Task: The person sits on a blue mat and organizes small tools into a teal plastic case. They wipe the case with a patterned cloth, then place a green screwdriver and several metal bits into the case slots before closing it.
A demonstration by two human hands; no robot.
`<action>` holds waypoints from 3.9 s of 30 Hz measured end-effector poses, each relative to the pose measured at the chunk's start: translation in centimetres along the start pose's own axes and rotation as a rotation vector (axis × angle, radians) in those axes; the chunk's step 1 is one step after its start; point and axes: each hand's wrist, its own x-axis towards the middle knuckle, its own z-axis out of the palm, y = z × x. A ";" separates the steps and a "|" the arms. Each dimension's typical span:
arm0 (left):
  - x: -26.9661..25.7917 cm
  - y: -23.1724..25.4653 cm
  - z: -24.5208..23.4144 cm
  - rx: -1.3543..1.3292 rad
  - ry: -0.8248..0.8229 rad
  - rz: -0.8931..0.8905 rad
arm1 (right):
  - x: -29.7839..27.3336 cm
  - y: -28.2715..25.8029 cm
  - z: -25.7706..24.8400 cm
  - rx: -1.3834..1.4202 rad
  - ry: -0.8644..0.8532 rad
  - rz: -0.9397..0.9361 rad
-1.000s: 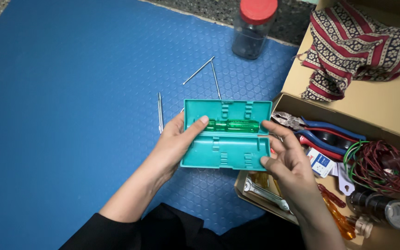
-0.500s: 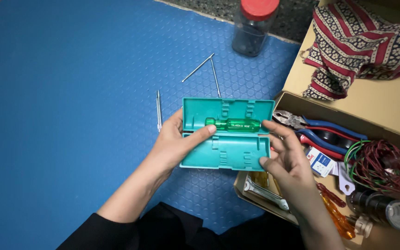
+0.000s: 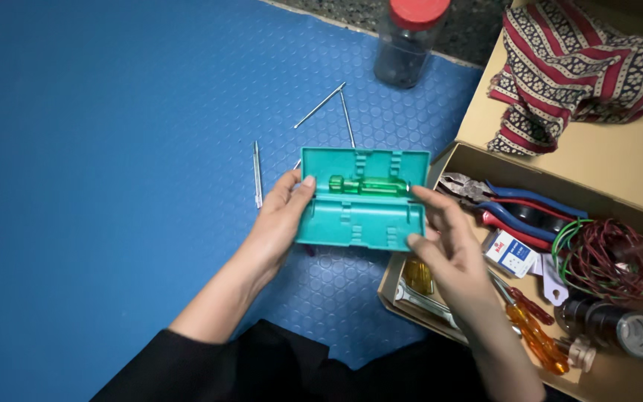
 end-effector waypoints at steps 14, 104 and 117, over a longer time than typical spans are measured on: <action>7.4 -10.7 -6.2 0.089 0.186 0.117 | -2.8 -0.6 1.9 -0.623 0.088 -0.227; 2.8 -8.6 -8.3 0.790 0.376 0.428 | 4.3 10.7 11.4 -0.501 0.585 -0.366; 3.7 -7.2 -8.5 0.942 0.187 0.441 | 6.7 9.8 11.4 -1.040 0.334 -0.289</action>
